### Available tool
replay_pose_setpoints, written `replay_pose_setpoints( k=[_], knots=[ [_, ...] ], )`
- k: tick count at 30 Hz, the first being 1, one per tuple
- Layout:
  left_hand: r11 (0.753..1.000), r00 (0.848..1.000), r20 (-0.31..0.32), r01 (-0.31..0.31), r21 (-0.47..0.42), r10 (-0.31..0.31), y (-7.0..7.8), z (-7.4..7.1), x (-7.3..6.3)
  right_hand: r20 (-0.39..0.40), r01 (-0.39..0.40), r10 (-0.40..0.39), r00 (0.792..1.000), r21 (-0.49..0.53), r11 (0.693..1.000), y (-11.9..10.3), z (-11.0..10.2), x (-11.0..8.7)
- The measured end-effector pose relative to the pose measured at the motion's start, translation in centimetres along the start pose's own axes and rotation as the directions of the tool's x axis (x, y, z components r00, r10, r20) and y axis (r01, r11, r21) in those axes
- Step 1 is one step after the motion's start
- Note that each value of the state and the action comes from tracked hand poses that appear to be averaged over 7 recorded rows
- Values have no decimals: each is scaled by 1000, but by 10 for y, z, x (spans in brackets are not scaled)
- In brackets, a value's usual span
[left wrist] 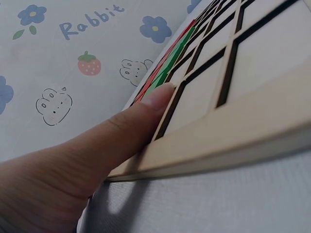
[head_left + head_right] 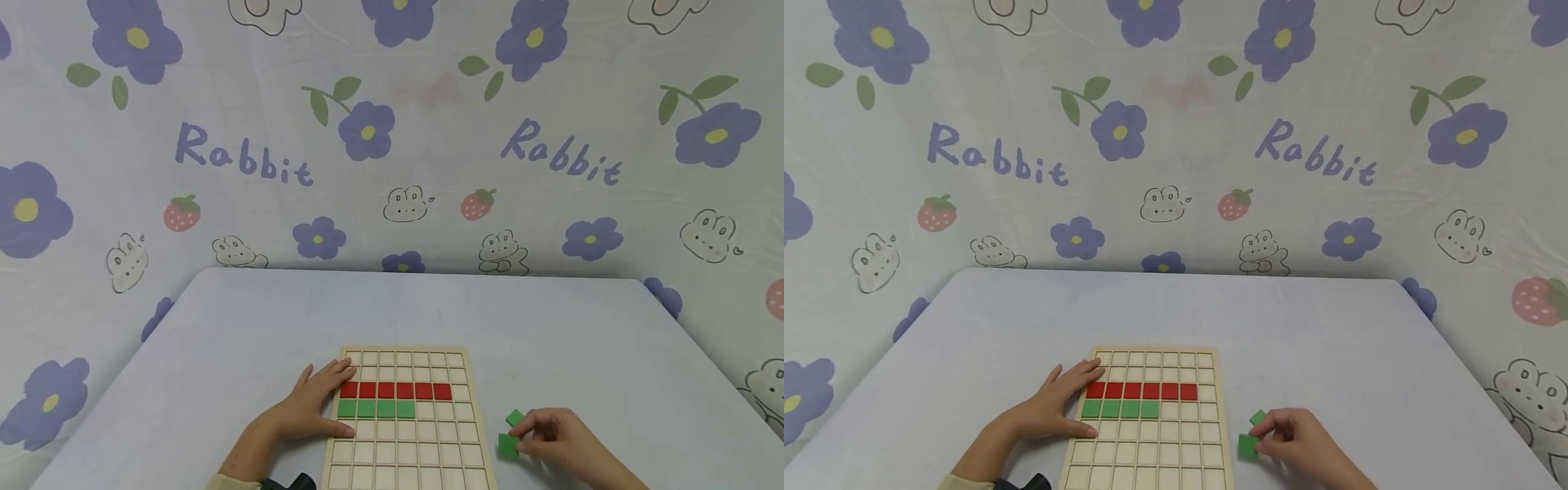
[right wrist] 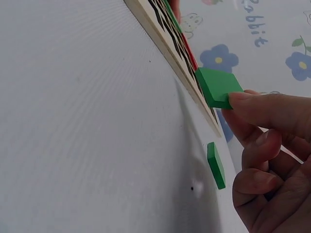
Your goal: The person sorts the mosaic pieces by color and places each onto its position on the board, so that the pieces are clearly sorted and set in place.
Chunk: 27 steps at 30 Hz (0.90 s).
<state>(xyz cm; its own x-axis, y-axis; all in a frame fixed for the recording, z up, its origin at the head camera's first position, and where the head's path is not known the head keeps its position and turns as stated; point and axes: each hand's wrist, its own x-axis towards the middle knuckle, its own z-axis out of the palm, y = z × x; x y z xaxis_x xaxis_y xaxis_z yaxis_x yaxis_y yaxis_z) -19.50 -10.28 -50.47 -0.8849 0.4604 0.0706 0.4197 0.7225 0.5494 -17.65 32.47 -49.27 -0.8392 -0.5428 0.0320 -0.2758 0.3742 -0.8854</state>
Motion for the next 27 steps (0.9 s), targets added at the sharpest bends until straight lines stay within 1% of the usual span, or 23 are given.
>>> replay_pose_setpoints(
  k=[3, 7, 14, 18, 20, 27],
  knots=[
    [1000, 1000, 1, -1, -2, 1, -1, 0, 0, 4, -7, 7, 1000, 7, 1000, -3, 2, 3],
    [1000, 1000, 1, 0, -1, 0, -2, 1, 0, -12, -7, 7, 1000, -10, 1000, -8, 3, 7],
    [1000, 1000, 0, -4, -2, 4, -1, 0, 0, -29, -63, 62, 998, -36, 997, -16, 6, 17],
    [1000, 1000, 3, 6, -4, -6, 1, 0, 0, -32, -89, 87, 996, -44, 995, -18, 8, 24],
    [1000, 1000, 5, 12, -4, -12, 1, 0, 0, -35, -88, 86, 996, -47, 995, -19, 9, 28],
    [1000, 1000, 4, 16, -4, -16, 1, 0, 0, -17, -30, 30, 999, -41, 999, -25, 14, 38]
  ],
)
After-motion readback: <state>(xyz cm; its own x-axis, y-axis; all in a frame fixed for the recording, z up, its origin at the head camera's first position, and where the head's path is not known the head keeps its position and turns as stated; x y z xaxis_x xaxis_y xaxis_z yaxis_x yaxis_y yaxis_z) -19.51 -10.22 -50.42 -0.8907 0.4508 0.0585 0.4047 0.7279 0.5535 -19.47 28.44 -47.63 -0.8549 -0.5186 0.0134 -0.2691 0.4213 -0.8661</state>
